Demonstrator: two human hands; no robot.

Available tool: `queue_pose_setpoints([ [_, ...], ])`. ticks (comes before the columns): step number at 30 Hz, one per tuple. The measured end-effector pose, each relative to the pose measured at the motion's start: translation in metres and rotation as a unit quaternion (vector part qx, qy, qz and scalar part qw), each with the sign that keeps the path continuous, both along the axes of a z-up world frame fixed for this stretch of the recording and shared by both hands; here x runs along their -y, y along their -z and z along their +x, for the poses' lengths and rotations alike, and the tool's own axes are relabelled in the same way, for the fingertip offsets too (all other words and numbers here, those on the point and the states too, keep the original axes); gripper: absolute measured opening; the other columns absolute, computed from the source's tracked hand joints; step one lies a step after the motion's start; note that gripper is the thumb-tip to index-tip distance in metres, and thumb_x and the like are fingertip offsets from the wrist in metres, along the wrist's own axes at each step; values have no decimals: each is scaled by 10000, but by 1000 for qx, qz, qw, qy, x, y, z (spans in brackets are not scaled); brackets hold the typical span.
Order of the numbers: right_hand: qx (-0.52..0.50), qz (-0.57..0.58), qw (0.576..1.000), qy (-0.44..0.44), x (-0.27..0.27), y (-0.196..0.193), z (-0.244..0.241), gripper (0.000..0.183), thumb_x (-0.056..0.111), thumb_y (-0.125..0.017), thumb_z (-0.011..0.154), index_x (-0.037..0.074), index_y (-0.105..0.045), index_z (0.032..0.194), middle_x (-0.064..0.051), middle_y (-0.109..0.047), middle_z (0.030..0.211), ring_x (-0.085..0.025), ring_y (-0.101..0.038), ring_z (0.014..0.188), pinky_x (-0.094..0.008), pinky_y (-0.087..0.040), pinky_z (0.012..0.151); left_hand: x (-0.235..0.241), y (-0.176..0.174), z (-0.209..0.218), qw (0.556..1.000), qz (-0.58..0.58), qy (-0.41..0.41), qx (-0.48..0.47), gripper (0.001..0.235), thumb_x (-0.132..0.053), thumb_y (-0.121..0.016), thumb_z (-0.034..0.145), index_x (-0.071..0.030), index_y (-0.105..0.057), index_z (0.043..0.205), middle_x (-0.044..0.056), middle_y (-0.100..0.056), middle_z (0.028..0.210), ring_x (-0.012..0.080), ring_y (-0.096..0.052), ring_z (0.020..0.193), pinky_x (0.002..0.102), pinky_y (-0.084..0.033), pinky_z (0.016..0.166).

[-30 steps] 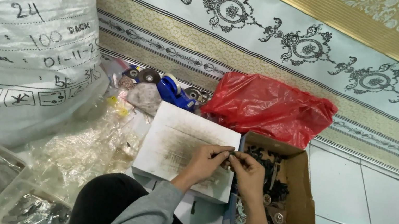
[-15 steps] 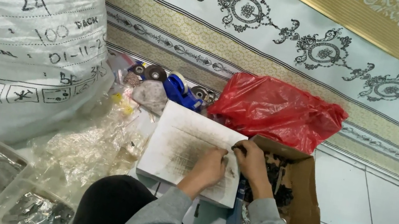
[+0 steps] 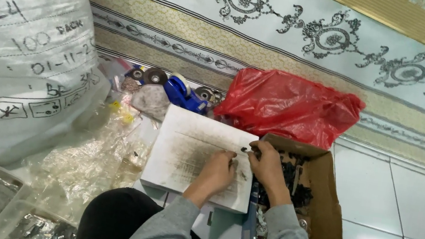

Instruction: Assembling small metal components by hand, picking them from a box and joining them on a white board.

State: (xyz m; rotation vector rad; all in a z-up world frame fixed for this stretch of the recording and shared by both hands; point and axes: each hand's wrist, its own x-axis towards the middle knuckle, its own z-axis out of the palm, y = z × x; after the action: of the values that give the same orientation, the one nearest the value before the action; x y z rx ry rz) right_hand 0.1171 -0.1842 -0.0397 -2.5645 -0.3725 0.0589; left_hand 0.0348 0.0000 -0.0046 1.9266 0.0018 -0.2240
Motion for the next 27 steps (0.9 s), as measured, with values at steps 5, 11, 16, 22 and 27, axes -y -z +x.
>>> queue_pose_setpoints([
  [5,-2,35,996,76,39,-25,-17,253,118,-660,959,43,-715,1195,-204,-704,1070,-368,-710,1035,-445,-621,859,2,5,5,1000,17,17,-1,406,-13,-518,957,143,-596,1324,342,-659,1154,454,-680,1113,504,-589,894],
  [11,-108,-3,979,171,103,27,-34,358,186,-662,946,-18,-700,1237,-261,-707,1180,-390,-685,1128,-497,-600,947,9,3,4,998,39,35,25,406,-53,-552,959,130,-614,1316,330,-679,1148,458,-684,1116,509,-590,898],
  [16,-65,-204,972,97,94,54,-48,556,223,-735,889,161,-597,1424,-212,-531,1382,-395,-549,1263,-446,-587,1010,16,7,-1,998,52,27,15,381,-60,-564,967,95,-631,1309,297,-699,1105,408,-705,1073,473,-600,871],
  [22,-93,-132,980,113,107,66,-50,567,108,-746,865,156,-608,1412,-223,-510,1388,-444,-558,1246,-519,-608,954,26,23,-3,987,132,47,75,346,-89,-601,958,35,-671,1275,235,-723,1076,372,-720,1023,435,-608,849],
  [27,-139,-104,981,81,125,46,-52,727,50,-640,924,148,-387,1598,-302,-451,1483,-448,-570,1287,-503,-577,1014,48,2,-27,972,133,69,184,292,-29,-584,954,39,-696,1214,241,-729,1046,379,-731,975,433,-619,807],
])
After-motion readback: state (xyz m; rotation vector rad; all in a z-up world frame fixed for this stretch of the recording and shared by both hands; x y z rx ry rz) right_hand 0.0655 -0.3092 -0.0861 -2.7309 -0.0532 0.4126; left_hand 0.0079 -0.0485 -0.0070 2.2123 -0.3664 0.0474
